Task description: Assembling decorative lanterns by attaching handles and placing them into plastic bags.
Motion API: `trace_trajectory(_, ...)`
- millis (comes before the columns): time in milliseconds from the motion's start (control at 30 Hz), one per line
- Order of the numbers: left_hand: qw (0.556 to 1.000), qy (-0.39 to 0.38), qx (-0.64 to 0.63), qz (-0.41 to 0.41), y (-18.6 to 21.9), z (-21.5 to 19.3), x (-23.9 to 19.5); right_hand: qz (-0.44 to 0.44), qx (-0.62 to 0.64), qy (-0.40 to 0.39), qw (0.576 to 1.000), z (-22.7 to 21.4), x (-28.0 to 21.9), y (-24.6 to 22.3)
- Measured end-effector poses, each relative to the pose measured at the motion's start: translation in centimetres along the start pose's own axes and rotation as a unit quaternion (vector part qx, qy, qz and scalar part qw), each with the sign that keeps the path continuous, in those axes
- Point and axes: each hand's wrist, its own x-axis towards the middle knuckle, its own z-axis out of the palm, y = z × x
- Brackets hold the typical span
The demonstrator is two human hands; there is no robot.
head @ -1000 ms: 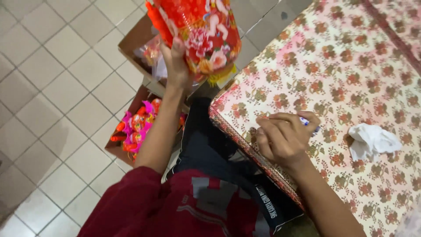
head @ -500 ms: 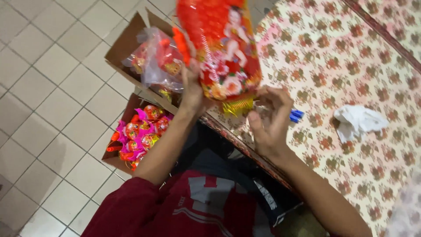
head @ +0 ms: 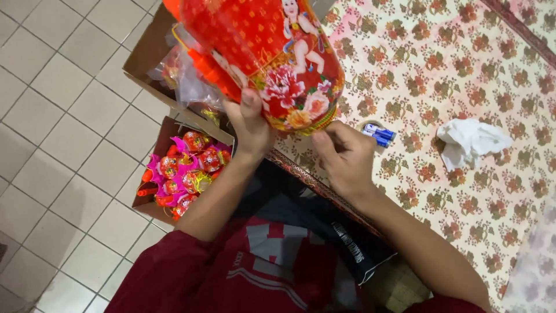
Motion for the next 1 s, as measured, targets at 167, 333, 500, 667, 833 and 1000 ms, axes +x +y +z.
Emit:
trace_trajectory(167, 0.997, 0.067, 0.020, -0.035, 4.4, 2.6, -0.4, -0.007, -0.031, -0.034, 0.999, -0.4, 0.5, -2.0)
trace_trajectory(333, 0.988, 0.131, -0.048, -0.073, 3.6, 2.0, 0.8, -0.006, -0.074, -0.086, 0.993, -1.5, 0.6, -0.5)
trace_trajectory(500, 0.990, 0.121, 0.005, -0.069, 5.5, 3.2, 0.7, -0.307, -0.344, -0.026, 0.887, -2.5, 2.9, -3.0)
trace_trajectory(667, 0.984, 0.086, -0.121, -0.096, 5.1, 2.5, 1.0, -0.401, -0.329, 0.020, 0.855, -3.0, 1.8, 2.0)
trace_trajectory(833, 0.987, 0.094, -0.047, -0.118, 5.9, 4.2, 0.3, -0.367, -0.313, 0.052, 0.874, -2.9, 0.1, 1.4)
trace_trajectory(1000, 0.989, 0.094, -0.065, -0.088, 4.0, 4.4, -0.3, -0.352, -0.239, 0.054, 0.903, -4.3, -0.6, 1.5)
